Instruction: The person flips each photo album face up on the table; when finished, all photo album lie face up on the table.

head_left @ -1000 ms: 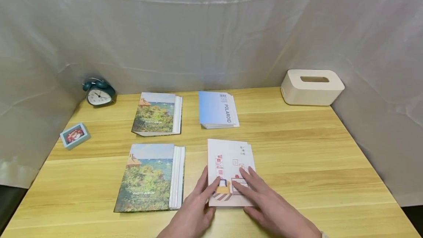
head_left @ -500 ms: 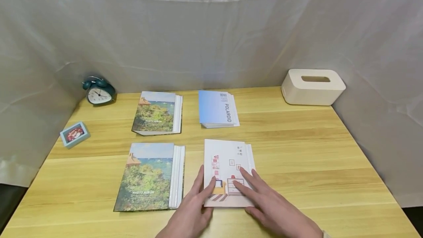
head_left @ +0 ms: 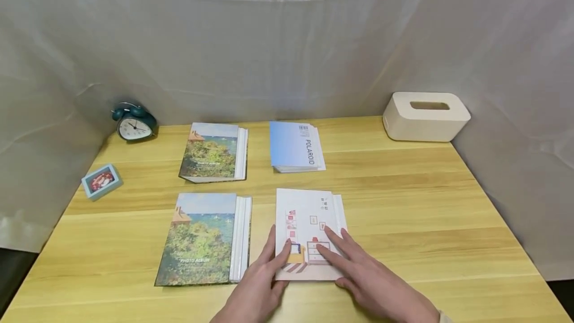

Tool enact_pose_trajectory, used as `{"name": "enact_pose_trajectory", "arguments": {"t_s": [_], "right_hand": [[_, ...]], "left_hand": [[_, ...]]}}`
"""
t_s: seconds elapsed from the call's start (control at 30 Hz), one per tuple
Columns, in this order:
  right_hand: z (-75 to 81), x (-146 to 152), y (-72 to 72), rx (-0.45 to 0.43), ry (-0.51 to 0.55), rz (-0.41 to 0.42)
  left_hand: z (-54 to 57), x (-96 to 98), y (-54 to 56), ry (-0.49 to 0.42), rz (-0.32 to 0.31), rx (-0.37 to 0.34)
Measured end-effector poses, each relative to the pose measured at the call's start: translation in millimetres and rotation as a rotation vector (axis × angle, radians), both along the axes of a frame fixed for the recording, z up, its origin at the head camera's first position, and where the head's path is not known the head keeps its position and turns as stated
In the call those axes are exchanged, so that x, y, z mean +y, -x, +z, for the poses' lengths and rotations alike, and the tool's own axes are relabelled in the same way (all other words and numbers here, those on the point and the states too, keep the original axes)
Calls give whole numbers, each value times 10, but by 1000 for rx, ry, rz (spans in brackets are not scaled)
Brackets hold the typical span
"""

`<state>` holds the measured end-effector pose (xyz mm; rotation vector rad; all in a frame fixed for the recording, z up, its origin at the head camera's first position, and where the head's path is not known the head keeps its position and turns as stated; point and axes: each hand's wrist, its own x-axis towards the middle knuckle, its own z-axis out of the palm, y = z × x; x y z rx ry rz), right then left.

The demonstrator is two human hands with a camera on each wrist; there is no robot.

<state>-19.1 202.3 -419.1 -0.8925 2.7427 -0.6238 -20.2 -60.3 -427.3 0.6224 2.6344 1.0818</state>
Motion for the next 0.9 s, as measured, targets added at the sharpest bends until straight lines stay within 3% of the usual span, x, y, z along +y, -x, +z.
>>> {"name": "enact_pose_trajectory", "arguments": {"t_s": [0.33,0.53,0.67,0.77,0.9], "right_hand": [[0,25,19,7,-15,19],[7,47,38,-7,-3,22],[38,87,72,-74,34,-41],[63,163,131,-64,54,-110],[116,309,254,-21,34,-193]], "left_hand": [[-13,2,-7,-3,5,5],[-4,-11,8,-1,9,-56],[45,-46,6,66,7,-104],[120,-94,2,110,26,-113],[242,-220,38,167,127,-30]]}}
